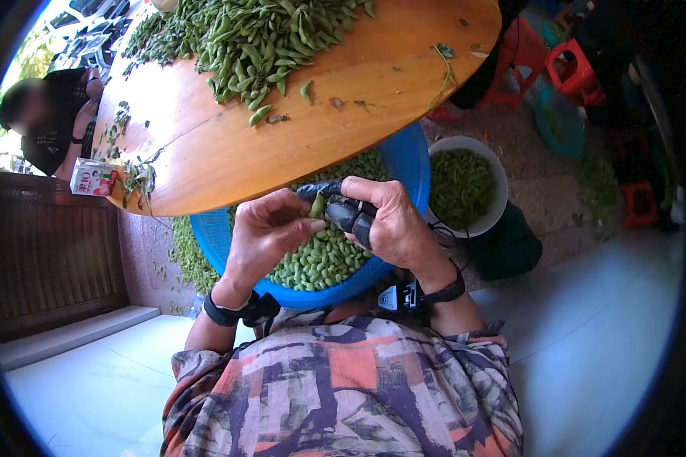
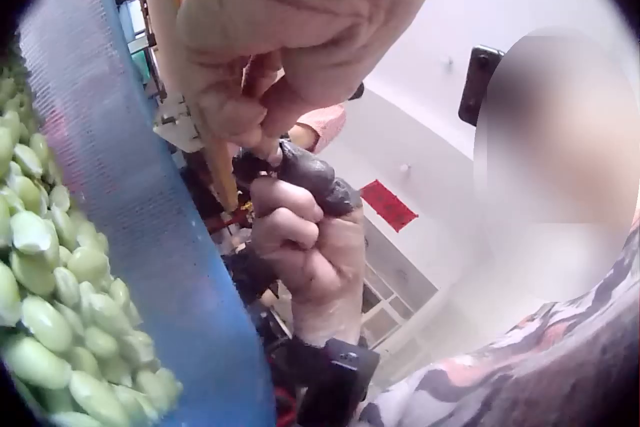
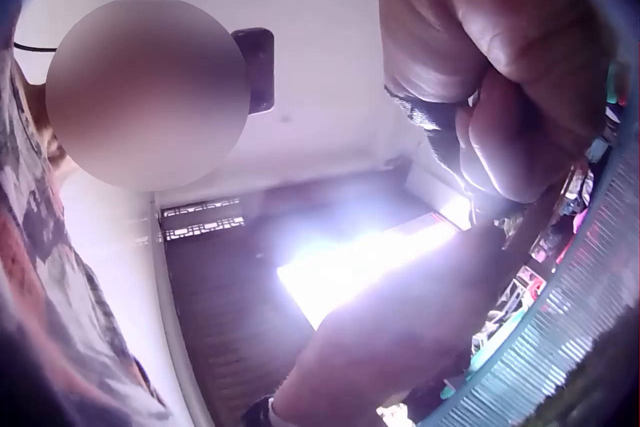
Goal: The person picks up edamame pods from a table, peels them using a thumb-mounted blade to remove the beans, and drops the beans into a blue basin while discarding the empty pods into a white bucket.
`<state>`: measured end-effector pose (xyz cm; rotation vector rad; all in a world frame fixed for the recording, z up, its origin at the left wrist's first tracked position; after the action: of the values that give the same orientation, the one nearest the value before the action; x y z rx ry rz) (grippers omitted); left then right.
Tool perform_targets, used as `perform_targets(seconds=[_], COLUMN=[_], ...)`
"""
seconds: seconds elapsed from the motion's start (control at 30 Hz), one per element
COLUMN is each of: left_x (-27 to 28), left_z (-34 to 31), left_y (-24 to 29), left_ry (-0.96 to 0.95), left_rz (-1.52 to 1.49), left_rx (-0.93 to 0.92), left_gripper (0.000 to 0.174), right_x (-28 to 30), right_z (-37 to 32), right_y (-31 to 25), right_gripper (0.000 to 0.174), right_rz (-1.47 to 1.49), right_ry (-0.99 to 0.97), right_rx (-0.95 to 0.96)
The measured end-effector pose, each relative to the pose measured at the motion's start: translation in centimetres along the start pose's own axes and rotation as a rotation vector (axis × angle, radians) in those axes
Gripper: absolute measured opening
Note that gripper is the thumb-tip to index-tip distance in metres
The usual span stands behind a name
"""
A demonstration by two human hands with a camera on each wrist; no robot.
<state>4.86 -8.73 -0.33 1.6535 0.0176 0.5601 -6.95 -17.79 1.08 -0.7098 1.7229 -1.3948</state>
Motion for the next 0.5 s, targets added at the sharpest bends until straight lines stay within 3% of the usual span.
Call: perform_targets(seconds=[0.03, 0.07, 0.1, 0.13, 0.2, 0.23, 0.3, 0.33, 0.4, 0.43, 0.5], left_x=[-0.8, -1.9, -2.2, -3.4, -4.8, -5.0, -4.7, -4.4, -4.3, -3.8, -3.7], left_z=[0.0, -0.3, -0.4, -0.7, -1.2, -1.3, -1.2, -1.1, -1.1, -1.2, -1.3], left_y=[-0.7, -1.1, -1.3, -1.4, -1.1, -1.0, -1.4, -1.1, -0.8, -1.0, -1.9], left_ry=[-0.110, -0.219, -0.222, -0.294, -0.422, -0.422, -0.314, -0.297, -0.227, -0.157, -0.126], left_rz=[-0.278, -0.555, -0.554, -0.755, -1.014, -1.014, -0.923, -0.813, -0.659, -0.504, -0.452], left_rx=[0.120, 0.241, 0.243, 0.255, 0.248, 0.248, 0.283, 0.211, 0.216, 0.220, 0.211], left_gripper=[0.011, 0.011, 0.011, 0.011, 0.011, 0.011, 0.013, 0.014, 0.014, 0.013, 0.011], right_x=[0.2, 0.1, -0.1, 0.0, -0.7, -0.6, -0.3, -0.5, 0.0, -0.4, -0.8], right_z=[-0.2, -0.5, -0.7, -0.8, -1.1, -1.1, -1.2, -1.2, -1.1, -1.0, -1.2], right_y=[0.3, 1.0, 1.6, 1.8, 2.7, 2.8, 2.2, 1.7, 0.1, 0.5, -1.2], right_gripper=[0.018, 0.026, 0.035, 0.035, 0.053, 0.053, 0.037, 0.037, 0.020, 0.020, 0.019], right_rz=[0.001, 0.199, 0.398, 0.399, 0.541, 0.541, 0.520, 0.520, 0.012, 0.013, -0.263], right_ry=[0.002, -0.049, -0.099, -0.097, -0.168, -0.168, -0.154, -0.154, -0.007, -0.009, 0.048], right_rx=[-0.002, -0.040, -0.077, -0.078, -0.197, -0.197, -0.122, -0.123, -0.031, -0.031, 0.278])
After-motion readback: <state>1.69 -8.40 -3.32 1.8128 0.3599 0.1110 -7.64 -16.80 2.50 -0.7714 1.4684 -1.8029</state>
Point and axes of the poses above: each hand's wrist, its own z-axis towards the middle knuckle, its own x-axis out of the back of the hand, y = z × x, the point moved 9 cm from there along z, towards the middle knuckle, and after that the axes turned 11 degrees about z, right-handed, at the moved point
